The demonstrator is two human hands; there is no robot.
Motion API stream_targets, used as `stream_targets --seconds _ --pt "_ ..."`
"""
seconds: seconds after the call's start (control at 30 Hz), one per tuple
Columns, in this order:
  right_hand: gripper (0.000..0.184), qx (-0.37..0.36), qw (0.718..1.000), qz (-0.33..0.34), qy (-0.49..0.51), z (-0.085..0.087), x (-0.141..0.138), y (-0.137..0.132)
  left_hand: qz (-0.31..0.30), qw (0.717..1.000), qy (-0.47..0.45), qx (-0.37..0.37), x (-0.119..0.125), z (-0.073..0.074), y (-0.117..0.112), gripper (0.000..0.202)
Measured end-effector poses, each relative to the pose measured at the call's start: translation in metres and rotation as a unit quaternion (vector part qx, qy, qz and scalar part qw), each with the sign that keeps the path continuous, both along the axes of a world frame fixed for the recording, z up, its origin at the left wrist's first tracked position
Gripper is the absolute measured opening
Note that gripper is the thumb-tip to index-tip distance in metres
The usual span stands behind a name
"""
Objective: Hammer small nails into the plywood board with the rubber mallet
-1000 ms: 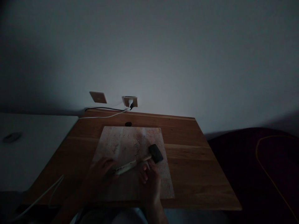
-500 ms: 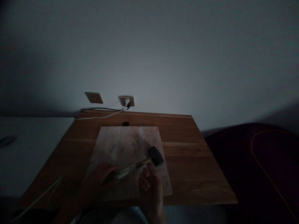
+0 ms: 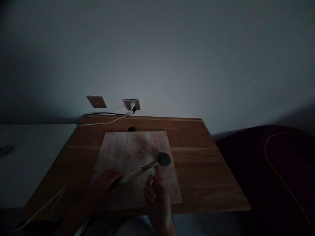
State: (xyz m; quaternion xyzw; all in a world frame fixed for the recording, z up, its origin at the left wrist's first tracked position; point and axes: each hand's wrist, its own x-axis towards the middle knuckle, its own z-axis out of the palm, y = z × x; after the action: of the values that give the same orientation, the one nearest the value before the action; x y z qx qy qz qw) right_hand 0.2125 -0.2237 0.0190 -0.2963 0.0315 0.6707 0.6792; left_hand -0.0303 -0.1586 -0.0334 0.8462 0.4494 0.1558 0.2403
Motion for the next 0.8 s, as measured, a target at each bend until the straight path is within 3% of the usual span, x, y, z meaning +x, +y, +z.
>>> stream_targets --seconds 0.13,0.27,0.53,0.8 --pt "0.030 -0.014 1.000 -0.006 -0.023 -0.003 0.000 0.005 0.001 1.000 0.010 0.000 -0.002 0.000 0.001 0.025" --pt "0.042 -0.034 0.999 -0.024 -0.031 -0.005 0.001 0.010 0.000 1.000 0.021 0.009 -0.001 -0.001 0.001 0.025" --pt "0.045 -0.046 0.997 -0.045 -0.030 -0.006 0.001 0.011 0.003 1.000 0.023 -0.002 -0.001 0.003 -0.001 0.026" --pt "0.043 -0.018 1.000 -0.009 -0.005 -0.016 0.008 0.018 -0.004 0.999 0.046 0.020 -0.005 -0.004 -0.001 0.036"
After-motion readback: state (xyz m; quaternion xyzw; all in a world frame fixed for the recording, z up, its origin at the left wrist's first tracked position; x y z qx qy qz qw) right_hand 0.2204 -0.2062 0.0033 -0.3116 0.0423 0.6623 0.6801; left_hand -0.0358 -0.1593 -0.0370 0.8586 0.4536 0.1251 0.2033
